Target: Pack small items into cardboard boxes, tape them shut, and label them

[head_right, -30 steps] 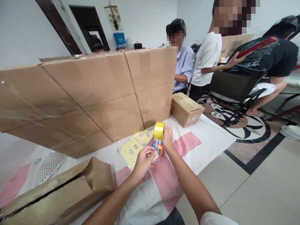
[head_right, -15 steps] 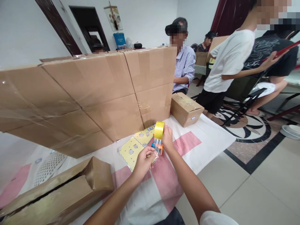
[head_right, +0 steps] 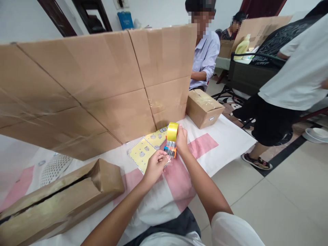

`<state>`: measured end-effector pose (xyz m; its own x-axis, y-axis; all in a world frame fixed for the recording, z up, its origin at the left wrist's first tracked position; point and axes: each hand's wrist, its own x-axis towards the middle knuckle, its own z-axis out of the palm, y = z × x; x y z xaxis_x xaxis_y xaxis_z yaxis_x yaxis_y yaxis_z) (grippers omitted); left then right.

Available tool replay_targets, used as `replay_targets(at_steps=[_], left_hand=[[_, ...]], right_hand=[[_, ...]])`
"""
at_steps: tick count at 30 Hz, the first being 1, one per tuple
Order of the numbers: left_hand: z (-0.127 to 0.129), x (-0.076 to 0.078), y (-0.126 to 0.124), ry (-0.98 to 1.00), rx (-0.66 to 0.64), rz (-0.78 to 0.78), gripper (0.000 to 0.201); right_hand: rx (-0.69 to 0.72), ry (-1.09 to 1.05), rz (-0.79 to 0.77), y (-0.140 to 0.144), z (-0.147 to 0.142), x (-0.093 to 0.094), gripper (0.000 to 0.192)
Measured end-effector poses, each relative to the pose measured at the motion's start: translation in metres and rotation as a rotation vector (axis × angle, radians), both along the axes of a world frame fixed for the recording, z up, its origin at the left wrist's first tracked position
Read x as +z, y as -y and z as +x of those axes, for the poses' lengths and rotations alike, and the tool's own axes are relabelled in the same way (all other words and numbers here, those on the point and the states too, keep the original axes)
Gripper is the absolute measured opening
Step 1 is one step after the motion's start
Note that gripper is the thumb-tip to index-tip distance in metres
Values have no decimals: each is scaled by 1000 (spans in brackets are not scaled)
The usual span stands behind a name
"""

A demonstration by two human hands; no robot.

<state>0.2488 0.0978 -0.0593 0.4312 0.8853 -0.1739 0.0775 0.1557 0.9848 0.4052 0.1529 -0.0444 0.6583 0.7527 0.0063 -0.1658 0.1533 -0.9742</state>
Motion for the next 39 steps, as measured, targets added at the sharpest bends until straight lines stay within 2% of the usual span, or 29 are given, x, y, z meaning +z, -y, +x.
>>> replay_targets(at_steps=[5,10,15,25,33,39], left_hand=[[-2,0,2,4,-4,3,25],[-3,-2,3,-3,1,-21,24],[-3,-4,3,-12,4,-14,23],[-6,-6,6,-25,14,-1,18],[-7,0,8,-28,27,-21,18],[-8,-1,10,-18,26,-32,16]], right_hand=[[-46,2,28,-2,1,-2,58],[8,20,35,-4,2,-4,61],[-24,3,37,-6,3,-8,61],[0,-46,44,-8,6,-11,62],[-9,-6,-5,-9,9,-13,66],[30,-45,46,-9,9,-15,63]])
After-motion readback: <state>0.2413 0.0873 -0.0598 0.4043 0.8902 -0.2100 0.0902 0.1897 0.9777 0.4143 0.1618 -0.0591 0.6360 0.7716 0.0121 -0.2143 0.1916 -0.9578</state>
